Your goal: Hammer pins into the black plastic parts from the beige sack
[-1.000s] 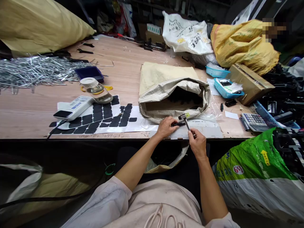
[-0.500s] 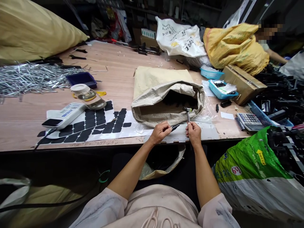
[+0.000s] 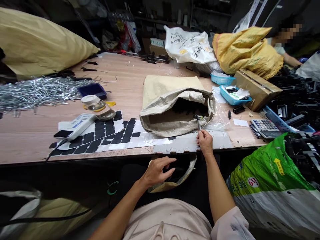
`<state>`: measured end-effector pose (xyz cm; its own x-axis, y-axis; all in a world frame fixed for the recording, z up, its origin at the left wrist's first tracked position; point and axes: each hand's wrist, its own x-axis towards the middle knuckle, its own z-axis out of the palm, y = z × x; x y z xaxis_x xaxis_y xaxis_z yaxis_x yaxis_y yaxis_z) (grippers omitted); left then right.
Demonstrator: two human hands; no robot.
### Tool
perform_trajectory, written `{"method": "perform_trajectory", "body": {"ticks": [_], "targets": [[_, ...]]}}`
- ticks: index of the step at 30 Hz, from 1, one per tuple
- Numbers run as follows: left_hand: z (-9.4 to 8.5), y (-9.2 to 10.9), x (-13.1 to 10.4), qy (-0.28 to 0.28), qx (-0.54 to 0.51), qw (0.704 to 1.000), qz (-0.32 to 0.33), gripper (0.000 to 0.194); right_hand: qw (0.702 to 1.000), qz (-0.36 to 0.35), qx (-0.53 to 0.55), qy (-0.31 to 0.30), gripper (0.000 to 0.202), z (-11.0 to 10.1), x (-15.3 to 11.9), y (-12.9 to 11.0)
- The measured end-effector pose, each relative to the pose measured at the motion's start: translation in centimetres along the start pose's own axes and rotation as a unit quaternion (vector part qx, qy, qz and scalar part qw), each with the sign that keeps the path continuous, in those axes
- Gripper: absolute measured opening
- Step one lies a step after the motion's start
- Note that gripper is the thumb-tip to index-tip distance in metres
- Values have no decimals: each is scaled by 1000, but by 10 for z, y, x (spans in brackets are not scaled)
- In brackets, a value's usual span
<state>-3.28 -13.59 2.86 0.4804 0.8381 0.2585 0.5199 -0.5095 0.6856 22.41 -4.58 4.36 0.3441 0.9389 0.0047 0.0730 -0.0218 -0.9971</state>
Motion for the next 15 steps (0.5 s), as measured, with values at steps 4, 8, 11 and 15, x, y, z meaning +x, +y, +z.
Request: {"method": "perform_trajectory", "body": {"ticks": [4, 8, 11, 15], "targets": [[-7, 7, 30, 34, -26, 999, 5, 19, 1000, -4, -1, 1, 35, 2, -1, 1], [-17, 5, 112, 126, 13, 991, -43, 24, 1000, -2, -4, 7, 35, 2, 0, 4], [-20, -12, 188, 151, 29, 978, -138, 37, 1000, -3, -2, 10, 35, 1, 1, 6], [-17, -42, 263, 164, 11, 965, -204, 45, 1000, -1, -2, 14, 32, 1, 2, 7]]}}
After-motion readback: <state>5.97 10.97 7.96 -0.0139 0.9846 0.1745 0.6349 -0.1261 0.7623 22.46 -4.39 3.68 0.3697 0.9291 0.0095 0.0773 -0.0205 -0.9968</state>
